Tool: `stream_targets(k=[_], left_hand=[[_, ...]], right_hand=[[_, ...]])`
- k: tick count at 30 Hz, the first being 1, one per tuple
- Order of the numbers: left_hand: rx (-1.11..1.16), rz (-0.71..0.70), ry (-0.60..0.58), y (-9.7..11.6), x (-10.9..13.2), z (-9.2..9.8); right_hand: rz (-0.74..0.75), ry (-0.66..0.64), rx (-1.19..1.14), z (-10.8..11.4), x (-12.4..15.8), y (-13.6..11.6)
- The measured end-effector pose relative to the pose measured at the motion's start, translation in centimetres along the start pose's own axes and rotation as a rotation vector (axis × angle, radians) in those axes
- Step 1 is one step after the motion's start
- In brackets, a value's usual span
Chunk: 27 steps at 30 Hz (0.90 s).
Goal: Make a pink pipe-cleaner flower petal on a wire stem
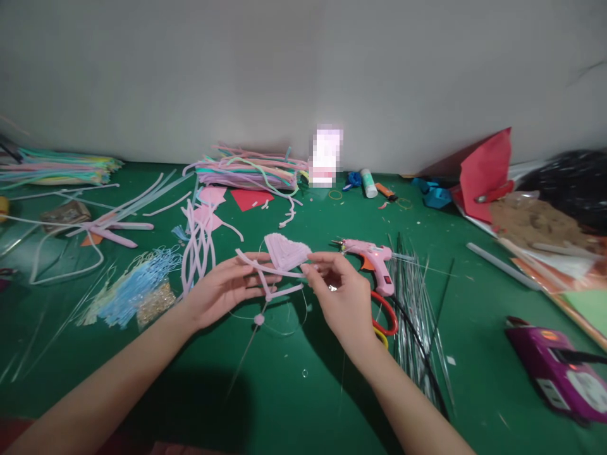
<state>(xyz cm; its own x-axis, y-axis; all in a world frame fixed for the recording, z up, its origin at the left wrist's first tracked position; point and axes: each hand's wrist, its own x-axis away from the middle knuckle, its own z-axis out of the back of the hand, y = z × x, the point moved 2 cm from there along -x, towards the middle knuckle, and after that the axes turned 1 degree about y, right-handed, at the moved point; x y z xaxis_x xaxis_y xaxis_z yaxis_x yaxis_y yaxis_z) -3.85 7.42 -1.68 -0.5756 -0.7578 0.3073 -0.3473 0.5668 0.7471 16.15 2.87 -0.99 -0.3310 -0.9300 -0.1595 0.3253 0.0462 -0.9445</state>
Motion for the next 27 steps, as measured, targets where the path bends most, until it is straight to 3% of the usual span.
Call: stream_targets(k=[11,16,21,24,27], left_hand=[[-0.136,-0.082,0.092,0.7,0.1,0.1],[-0.194,-0.075,0.137,0.7,0.1,0.3],[-0.194,-0.070,0.160,0.7,0.2,0.1],[-0.202,-0.065,0.169,0.7,0.2,-0.1],[-0.224,-0.064,0.151,0.6,0.2,-0.4]], right_hand=[[0.206,0.073,0.221,0.1,0.3,-0.6],[0.219,-0.042,0.216,0.0,0.5,-0.6],[0.346,-0.146,0.247,-0.5,0.9,-0.9],[0.367,-0.079,0.242,-0.7,0.9,-0.8],[0.290,0.027,0.191,-0.7,0.8,-0.4]])
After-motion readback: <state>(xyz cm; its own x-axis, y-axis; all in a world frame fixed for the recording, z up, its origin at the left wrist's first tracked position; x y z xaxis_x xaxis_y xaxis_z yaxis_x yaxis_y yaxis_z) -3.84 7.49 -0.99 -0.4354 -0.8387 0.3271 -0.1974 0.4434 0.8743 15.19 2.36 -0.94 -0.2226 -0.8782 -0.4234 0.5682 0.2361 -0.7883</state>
